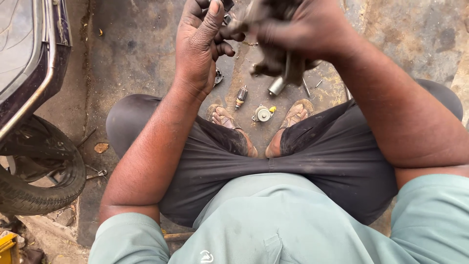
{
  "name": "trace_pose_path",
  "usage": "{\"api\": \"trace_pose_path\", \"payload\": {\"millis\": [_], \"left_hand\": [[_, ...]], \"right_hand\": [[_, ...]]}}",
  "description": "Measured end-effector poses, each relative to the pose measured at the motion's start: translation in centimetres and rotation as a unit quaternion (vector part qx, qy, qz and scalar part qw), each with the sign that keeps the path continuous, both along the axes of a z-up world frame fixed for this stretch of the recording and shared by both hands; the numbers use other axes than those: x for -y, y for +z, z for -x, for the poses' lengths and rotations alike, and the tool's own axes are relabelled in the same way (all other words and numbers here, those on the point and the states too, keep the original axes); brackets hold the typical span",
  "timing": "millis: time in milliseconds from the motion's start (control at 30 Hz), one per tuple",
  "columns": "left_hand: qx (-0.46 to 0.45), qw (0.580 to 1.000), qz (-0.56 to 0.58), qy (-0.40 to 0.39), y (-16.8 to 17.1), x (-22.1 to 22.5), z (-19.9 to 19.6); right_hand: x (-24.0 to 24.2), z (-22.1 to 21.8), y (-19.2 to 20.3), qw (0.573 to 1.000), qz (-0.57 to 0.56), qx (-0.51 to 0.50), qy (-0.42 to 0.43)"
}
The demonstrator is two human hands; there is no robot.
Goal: The recorder is cleaning and lubricating parts of a motorcycle engine component, likely a starter motor, while sitting on the floor.
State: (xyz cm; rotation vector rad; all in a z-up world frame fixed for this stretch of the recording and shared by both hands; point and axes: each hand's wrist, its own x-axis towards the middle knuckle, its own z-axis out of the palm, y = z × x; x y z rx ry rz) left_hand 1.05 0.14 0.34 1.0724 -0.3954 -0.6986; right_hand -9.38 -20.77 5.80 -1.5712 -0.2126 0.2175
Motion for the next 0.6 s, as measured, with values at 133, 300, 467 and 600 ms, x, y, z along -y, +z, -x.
{"api": "trace_pose_path", "payload": {"millis": [133, 300, 467, 600], "left_hand": [[0.016, 1.0, 0.001, -0.001, -0.6, 0.0, -0.2], [0.017, 1.0, 0.004, -0.006, -0.6, 0.3, 0.5], [-0.037, 0.999, 0.019, -0.026, -2.0, 0.1, 0.5], [-0.1, 0.993, 0.045, -0.033, 0.5, -0.1, -0.2]], "right_hand": [[0.9, 0.3, -2.5, 0.967, 0.155, 0.112, -0.168], [-1.6, 0.6, -1.2, 0.947, 0.133, 0.264, -0.122], [-1.1, 0.7, 0.0, 0.748, 0.433, 0.482, -0.143], [-1.2, 1.1, -0.4, 0.724, 0.438, 0.515, -0.133]]}}
